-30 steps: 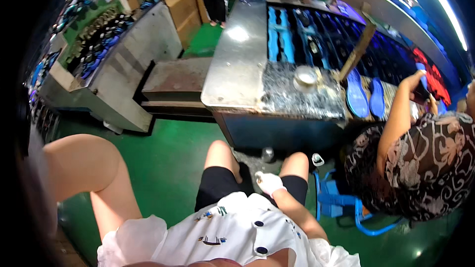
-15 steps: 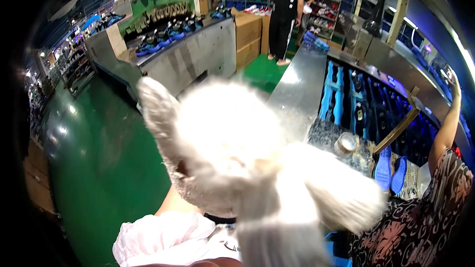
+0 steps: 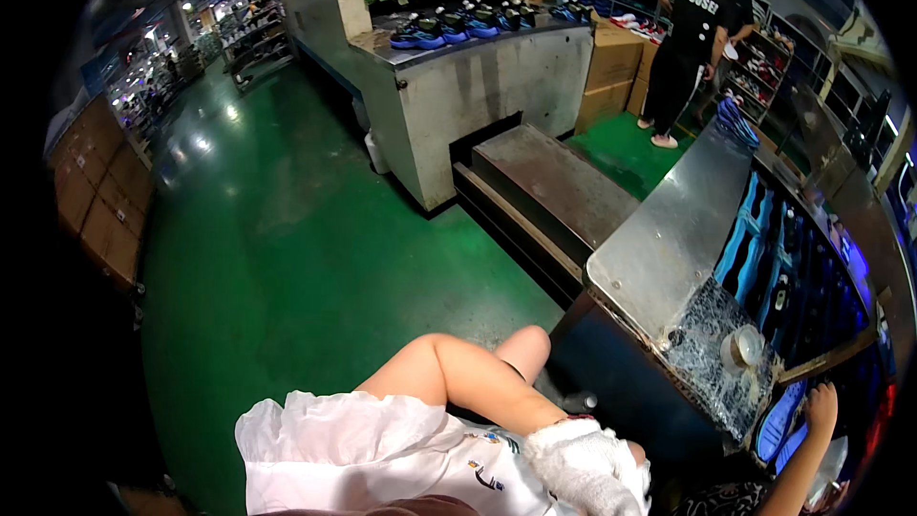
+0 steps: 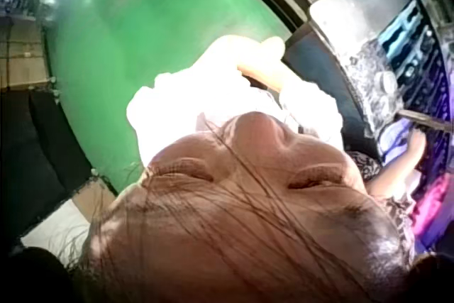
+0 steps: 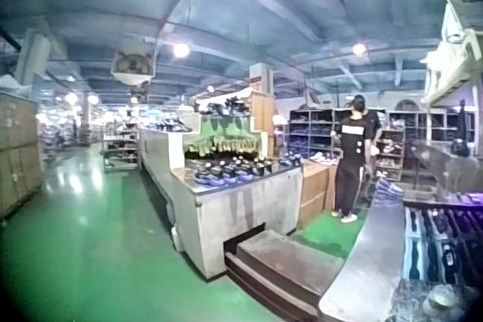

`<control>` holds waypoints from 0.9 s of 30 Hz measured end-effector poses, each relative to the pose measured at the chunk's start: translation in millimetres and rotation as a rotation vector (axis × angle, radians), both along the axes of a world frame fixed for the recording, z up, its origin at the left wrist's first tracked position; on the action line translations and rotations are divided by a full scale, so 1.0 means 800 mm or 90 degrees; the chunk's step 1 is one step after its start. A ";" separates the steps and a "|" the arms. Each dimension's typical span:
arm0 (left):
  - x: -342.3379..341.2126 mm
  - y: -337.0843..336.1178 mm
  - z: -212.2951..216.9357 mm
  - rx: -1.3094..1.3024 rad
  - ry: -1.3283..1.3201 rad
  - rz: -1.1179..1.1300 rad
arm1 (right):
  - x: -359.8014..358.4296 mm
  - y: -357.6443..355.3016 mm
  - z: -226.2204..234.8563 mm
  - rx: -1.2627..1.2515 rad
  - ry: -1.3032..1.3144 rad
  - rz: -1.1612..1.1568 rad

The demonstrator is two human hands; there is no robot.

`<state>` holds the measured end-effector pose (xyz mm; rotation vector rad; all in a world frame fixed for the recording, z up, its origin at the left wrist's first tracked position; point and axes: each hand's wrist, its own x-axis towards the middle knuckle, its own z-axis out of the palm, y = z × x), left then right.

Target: The person picks up blue shoe soles and applies glue to their edges using a brush while seated at a workbench.

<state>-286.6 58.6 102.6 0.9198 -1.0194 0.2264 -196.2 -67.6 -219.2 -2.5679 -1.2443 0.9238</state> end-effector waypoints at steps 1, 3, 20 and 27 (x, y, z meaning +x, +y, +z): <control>0.004 0.004 -0.031 0.052 0.057 0.089 | 0.000 0.003 0.006 -0.012 -0.015 -0.002; 0.019 0.017 -0.111 0.074 0.275 0.275 | -0.001 0.003 0.010 -0.056 -0.034 -0.015; 0.013 0.039 -0.370 0.743 1.009 0.372 | 0.002 0.020 0.022 -0.053 0.049 0.010; 0.004 0.033 -0.392 0.135 1.140 0.072 | -0.001 0.012 0.005 -0.085 0.012 0.098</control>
